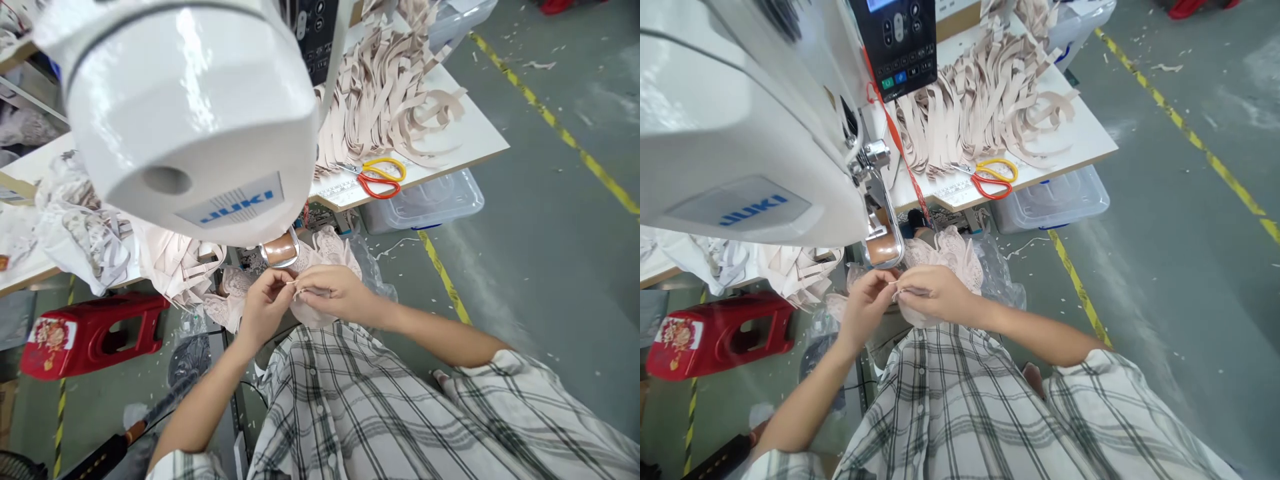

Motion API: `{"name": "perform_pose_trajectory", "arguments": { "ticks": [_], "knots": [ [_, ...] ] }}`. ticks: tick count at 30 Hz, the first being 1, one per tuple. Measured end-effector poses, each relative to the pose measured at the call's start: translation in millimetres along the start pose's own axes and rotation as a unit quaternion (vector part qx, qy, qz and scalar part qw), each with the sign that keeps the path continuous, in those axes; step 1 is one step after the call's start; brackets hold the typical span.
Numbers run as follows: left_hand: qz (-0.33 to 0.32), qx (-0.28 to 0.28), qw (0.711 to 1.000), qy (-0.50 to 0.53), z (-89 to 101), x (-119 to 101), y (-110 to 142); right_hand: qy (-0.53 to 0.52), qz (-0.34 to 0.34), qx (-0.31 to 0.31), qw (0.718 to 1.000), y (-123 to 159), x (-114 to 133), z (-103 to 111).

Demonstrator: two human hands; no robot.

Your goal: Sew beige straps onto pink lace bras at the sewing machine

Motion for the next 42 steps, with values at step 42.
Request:
{"name": "perform_pose_trajectory", "arguments": {
  "ticks": [42],
  "knots": [
    [-0.186, -0.101, 0.954, -0.213, 11.4, -22, -1, 0.005, -0.109, 0.143, 0.984, -29, 12, 42]
  ]
}}
Point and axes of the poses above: each hand's wrist, its own y-axis away from the middle knuckle, its own z-axis out of the back of the hand, x = y × z, the point moved 3 cm from there along -y, towards the middle knuckle, and after that the axes turned 7 degrees about z, right-handed, at the moved point
